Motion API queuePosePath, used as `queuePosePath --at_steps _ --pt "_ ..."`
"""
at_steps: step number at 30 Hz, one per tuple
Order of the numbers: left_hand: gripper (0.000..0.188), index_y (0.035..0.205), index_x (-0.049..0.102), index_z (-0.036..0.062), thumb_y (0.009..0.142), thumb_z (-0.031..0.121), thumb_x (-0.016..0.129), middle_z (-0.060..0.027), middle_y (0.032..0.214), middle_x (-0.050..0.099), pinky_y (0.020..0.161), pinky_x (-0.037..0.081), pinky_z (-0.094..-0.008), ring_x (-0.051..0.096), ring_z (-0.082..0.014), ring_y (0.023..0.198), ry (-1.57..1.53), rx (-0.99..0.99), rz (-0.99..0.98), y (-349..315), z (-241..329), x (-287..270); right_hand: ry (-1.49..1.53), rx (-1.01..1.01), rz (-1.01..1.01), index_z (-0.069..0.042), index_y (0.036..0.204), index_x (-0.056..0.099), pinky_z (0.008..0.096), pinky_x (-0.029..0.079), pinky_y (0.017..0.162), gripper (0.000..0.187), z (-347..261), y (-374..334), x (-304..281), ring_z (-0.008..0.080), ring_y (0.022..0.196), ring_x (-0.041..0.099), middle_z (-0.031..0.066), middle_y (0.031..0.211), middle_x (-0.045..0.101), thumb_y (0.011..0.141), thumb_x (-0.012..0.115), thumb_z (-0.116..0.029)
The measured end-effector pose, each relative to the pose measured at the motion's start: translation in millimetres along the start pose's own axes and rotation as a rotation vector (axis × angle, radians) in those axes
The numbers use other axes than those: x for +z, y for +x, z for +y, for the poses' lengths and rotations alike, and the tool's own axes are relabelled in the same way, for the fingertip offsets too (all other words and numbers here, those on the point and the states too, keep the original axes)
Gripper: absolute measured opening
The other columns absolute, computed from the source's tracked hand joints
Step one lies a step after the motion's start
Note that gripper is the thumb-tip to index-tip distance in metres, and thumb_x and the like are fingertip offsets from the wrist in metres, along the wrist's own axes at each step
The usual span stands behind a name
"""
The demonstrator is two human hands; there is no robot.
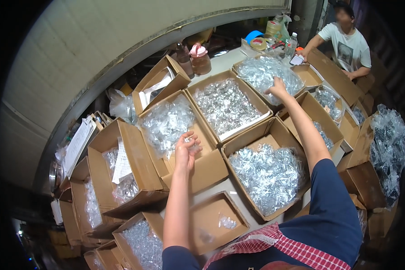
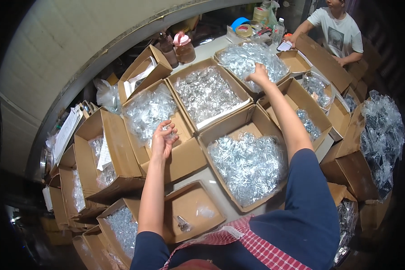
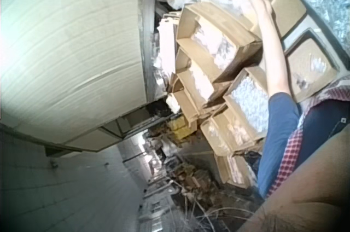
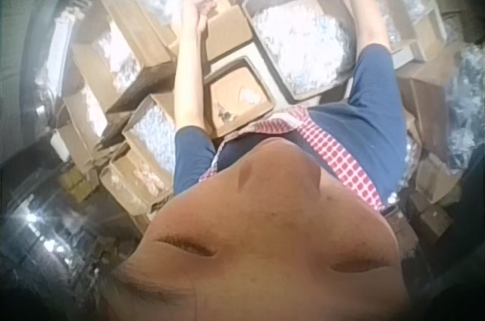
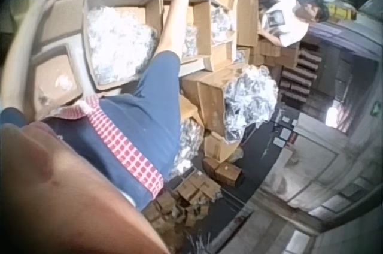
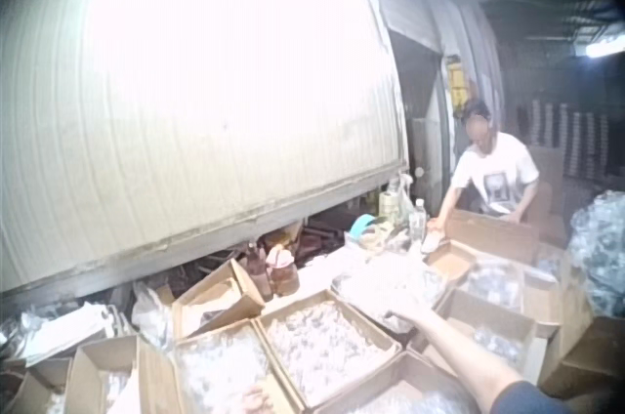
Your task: The person sorts various small metal hardware components from several large boxes into smaller plastic bags by hand, using a small digital scale to verify the weight of each bagged item.
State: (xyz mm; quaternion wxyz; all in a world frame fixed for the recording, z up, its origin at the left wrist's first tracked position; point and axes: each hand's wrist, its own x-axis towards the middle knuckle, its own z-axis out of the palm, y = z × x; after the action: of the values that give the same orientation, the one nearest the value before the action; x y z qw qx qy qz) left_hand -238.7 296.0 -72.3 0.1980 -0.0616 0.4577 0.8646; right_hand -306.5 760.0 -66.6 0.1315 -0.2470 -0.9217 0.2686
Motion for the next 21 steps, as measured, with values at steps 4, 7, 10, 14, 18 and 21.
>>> queuePosePath --at_steps 4,7,10,14,18,21 --pt "0.033 0.117 0.050 0.0031 0.085 -0.003 0.053 -0.0099 0.104 0.055 0.072 0.056 -0.0361 0.059 -0.0222 0.090 0.063 0.048 0.036 -10 6 -5 0.113 0.005 -0.084 0.002 0.130 0.050 0.0403 0.029 0.111 0.084 -11 3 7 0.0389 0.137 0.028 0.0235 0.148 0.029 0.057 0.083 -0.025" --pt "0.034 0.119 0.049 0.0028 0.086 -0.002 0.056 -0.0084 0.101 0.057 0.073 0.057 -0.0349 0.061 -0.0196 0.089 0.058 0.015 -0.062 -6 1 7 0.483 0.000 -0.064 -0.006 0.102 0.067 0.0343 0.043 0.092 0.044 31 24 -3 0.0284 0.105 0.056 0.0163 0.114 0.061 0.061 0.080 -0.016" --pt "0.033 0.118 0.050 0.0027 0.086 0.000 0.059 -0.0082 0.099 0.056 0.072 0.057 -0.0340 0.061 -0.0182 0.086 0.049 0.062 -0.015 -12 1 1 0.672 -0.112 0.095 -0.010 0.088 0.071 0.0286 0.048 0.072 0.018 26 6 7 0.0167 0.074 0.064 0.0070 0.078 0.070 0.070 0.072 -0.010" --pt "0.032 0.117 0.051 0.0035 0.086 0.004 0.062 -0.0066 0.093 0.057 0.067 0.056 -0.0298 0.060 -0.0147 0.081 0.047 0.157 0.077 -33 4 5 0.535 -0.340 0.388 -0.004 0.095 0.069 0.0264 0.051 0.068 0.013 -16 -58 -28 0.0129 0.074 0.066 0.0065 0.080 0.070 0.085 0.063 -0.008" --pt "0.039 0.121 0.050 0.0057 0.090 0.023 0.066 -0.0034 0.093 0.056 0.065 0.056 -0.0308 0.059 -0.0135 0.080 0.183 0.048 -0.025 -67 -13 50 1.040 -0.283 0.085 0.001 0.102 0.063 0.0254 0.053 0.074 0.016 -57 -138 -81 0.0143 0.085 0.068 0.0083 0.090 0.071 0.090 0.060 -0.010" --pt "0.054 0.123 0.049 0.0064 0.088 0.043 0.067 -0.0025 0.095 0.055 0.065 0.056 -0.0300 0.060 -0.0137 0.082 0.220 -0.018 -0.255 -102 -31 96 1.058 -0.380 -0.312 -0.001 0.105 0.064 0.0238 0.054 0.072 0.019 -99 -218 -98 0.0132 0.085 0.067 0.0084 0.090 0.071 0.091 0.060 -0.013"
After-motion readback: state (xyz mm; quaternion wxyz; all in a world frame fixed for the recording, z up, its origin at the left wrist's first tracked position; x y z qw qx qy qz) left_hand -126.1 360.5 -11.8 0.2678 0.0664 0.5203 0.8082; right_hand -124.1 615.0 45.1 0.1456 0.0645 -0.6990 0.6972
